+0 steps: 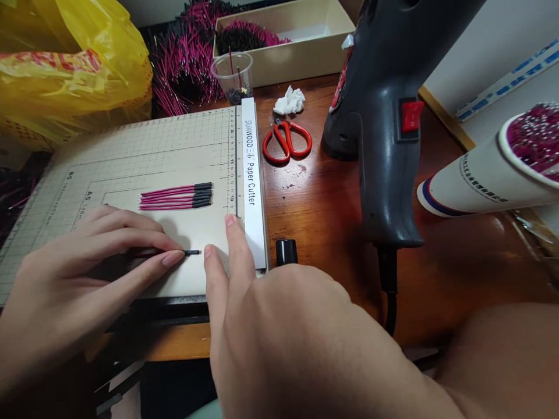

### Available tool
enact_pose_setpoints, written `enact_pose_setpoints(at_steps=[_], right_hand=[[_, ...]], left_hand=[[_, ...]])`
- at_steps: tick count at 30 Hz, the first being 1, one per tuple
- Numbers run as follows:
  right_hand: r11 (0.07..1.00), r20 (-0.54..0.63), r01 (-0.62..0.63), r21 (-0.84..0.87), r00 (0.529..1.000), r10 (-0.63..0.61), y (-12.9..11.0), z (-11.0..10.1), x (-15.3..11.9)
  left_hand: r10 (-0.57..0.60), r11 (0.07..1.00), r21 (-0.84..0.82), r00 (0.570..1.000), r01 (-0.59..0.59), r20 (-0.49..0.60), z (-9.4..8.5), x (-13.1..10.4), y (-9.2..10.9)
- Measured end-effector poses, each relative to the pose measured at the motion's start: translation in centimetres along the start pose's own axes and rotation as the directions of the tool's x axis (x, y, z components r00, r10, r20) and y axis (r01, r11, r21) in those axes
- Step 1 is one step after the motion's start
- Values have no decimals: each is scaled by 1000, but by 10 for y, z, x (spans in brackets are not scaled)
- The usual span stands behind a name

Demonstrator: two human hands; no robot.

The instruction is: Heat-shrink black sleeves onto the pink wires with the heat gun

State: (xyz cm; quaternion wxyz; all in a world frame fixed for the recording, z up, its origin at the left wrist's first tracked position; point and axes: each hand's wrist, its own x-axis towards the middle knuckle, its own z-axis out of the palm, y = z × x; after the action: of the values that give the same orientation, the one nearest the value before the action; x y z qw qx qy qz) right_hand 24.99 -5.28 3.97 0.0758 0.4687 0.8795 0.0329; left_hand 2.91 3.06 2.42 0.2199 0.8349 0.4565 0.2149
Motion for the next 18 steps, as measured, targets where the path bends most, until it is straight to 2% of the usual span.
enact_pose_setpoints(at_steps=[5,12,18], right_hand=[[989,-45,76,-126,996,-82,8,-6,0],[996,-277,36,-88,959,-59,24,6,6],[992,-331,65,-107,939,-97,36,-1,11]], left_hand=[[1,1000,-13,1000,-1,-2,2,0,-2],[-21,999,-47,999,22,25,-4,-3,-3],[7,999,-38,1000,-6,29,-8,-2,-5]])
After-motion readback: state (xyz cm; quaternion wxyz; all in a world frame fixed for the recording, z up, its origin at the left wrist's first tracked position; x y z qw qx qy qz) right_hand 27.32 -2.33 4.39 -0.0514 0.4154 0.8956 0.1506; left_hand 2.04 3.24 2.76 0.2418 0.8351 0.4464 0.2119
